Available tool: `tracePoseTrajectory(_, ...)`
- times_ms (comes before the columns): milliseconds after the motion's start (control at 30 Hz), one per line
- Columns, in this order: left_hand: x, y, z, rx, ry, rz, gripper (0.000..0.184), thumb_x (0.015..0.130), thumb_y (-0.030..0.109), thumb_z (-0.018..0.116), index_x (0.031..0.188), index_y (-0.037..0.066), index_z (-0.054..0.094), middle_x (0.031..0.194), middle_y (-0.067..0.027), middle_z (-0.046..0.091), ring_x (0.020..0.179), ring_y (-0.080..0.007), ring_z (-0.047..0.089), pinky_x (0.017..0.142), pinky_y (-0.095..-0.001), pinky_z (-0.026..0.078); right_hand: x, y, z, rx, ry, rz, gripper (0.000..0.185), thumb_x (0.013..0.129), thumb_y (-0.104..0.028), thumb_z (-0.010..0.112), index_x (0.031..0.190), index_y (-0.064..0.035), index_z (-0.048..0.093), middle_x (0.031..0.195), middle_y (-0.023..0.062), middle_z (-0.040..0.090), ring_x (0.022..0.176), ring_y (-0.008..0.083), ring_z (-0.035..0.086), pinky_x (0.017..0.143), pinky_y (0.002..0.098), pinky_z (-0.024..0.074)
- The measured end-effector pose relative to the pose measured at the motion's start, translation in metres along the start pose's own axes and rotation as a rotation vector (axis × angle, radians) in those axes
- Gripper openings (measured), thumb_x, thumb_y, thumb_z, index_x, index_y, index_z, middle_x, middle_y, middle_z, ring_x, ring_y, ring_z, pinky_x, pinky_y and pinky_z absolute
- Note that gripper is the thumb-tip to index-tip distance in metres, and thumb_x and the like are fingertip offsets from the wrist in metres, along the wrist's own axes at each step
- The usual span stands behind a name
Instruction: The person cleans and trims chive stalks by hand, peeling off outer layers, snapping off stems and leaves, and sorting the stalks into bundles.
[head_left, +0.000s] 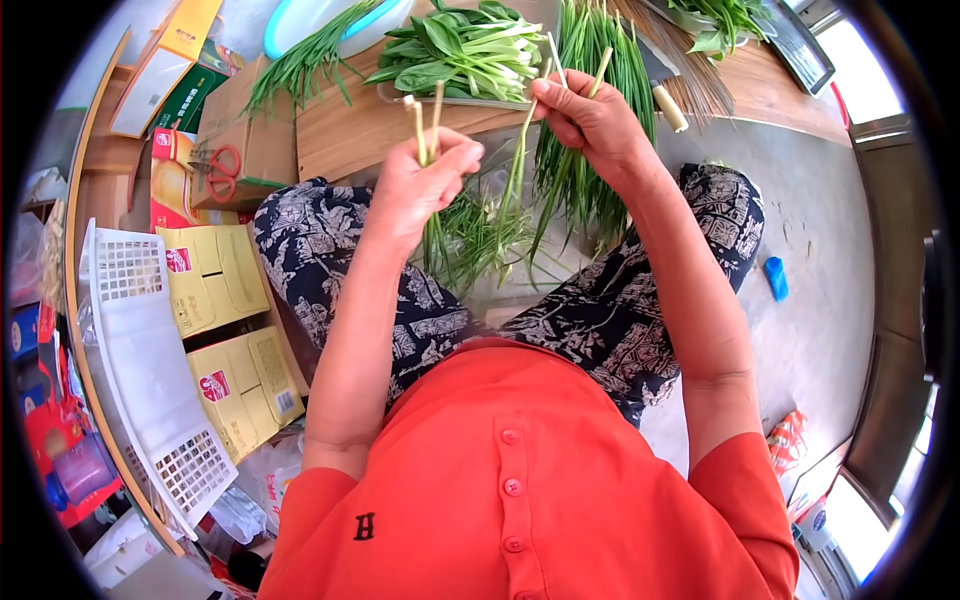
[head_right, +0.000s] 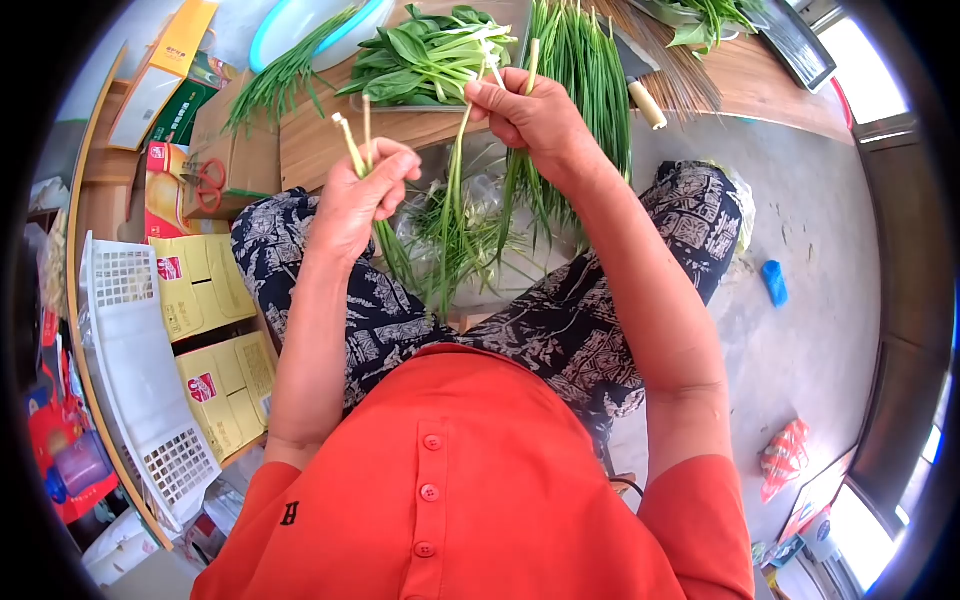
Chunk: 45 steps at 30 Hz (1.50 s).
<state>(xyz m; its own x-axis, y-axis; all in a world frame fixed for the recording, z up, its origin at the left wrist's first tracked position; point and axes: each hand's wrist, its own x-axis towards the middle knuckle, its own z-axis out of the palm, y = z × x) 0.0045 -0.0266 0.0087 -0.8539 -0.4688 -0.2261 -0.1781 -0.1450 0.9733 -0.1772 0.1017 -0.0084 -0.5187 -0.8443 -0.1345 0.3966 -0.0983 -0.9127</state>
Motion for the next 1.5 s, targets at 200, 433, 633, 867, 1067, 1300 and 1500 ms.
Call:
tracePoseTrajectory(200,0.012,-0.012,0.019,0.161,0.02,0.112,0.016,0.08,0.006,0.071,0.095,0.004,0.064,0.079,0.0026,0.06,0.065,-0.0031,0.051,0.056,-0.0172,0.04,-0.003,0.005,0.011,-0.109,0.009,-0.007,0.017,0.084,-0.021,0.07,0.077,-0.0083,0.061,0.066,-0.0023,0.057,0.048,0.0024,0.036,0.044,0.0187,0.026)
tracePoseTrajectory(433,0.01,-0.011,0.026,0.272,0.084,0.103,0.012,0.081,0.005,0.069,0.091,0.002,0.065,0.075,0.0031,0.059,0.066,-0.0042,0.052,0.059,-0.0191,0.042,-0.006,0.011,0.013,-0.069,-0.043,0.028,0.018,0.087,-0.025,0.067,0.084,-0.0087,0.058,0.063,-0.0065,0.048,0.048,0.0026,0.036,0.043,0.0191,0.0226)
tracePoseTrajectory(633,0.012,-0.015,0.021,0.197,0.196,0.153,0.008,0.085,0.008,0.066,0.088,0.0,0.063,0.073,0.0036,0.058,0.063,-0.0027,0.051,0.055,-0.0193,0.04,-0.016,0.014,0.027,-0.107,-0.153,0.158,0.024,0.081,-0.023,0.074,0.084,-0.0047,0.058,0.068,0.0002,0.059,0.048,0.0047,0.043,0.042,0.0183,0.0283)
tracePoseTrajectory(867,0.011,-0.016,0.026,0.399,0.486,0.452,0.01,0.075,0.006,0.068,0.075,0.003,0.059,0.068,-0.0041,0.06,0.055,-0.0114,0.056,0.052,-0.0272,0.045,-0.016,0.019,0.031,-0.074,-0.163,0.19,0.015,0.083,-0.015,0.07,0.084,-0.0042,0.06,0.067,0.0024,0.062,0.045,0.0047,0.041,0.041,0.0184,0.0272)
tracePoseTrajectory(1067,0.018,-0.019,0.014,0.611,0.612,0.497,0.007,0.078,0.006,0.067,0.081,0.003,0.062,0.067,0.0013,0.061,0.059,-0.0048,0.054,0.057,-0.0222,0.046,-0.017,0.019,0.03,-0.072,-0.2,0.25,0.013,0.085,-0.015,0.068,0.084,-0.0042,0.06,0.067,0.0037,0.062,0.044,0.0051,0.039,0.041,0.0191,0.0264)
tracePoseTrajectory(1300,0.022,-0.016,-0.008,0.558,0.707,0.487,0.005,0.078,0.006,0.067,0.081,0.004,0.064,0.066,0.0023,0.06,0.059,-0.0041,0.053,0.057,-0.0215,0.045,-0.022,0.011,0.029,-0.068,-0.26,0.315,0.012,0.087,-0.015,0.065,0.083,-0.0046,0.06,0.067,0.0044,0.061,0.044,0.0046,0.037,0.039,0.0192,0.0253)
tracePoseTrajectory(1500,0.024,-0.013,-0.039,0.511,0.791,0.485,0.004,0.078,0.006,0.067,0.078,0.004,0.063,0.067,0.0036,0.06,0.06,-0.003,0.05,0.056,-0.0201,0.042,-0.02,0.014,0.016,-0.025,-0.335,0.354,0.013,0.088,-0.016,0.063,0.083,-0.0041,0.06,0.068,0.0057,0.061,0.044,0.0041,0.036,0.039,0.0188,0.0235)
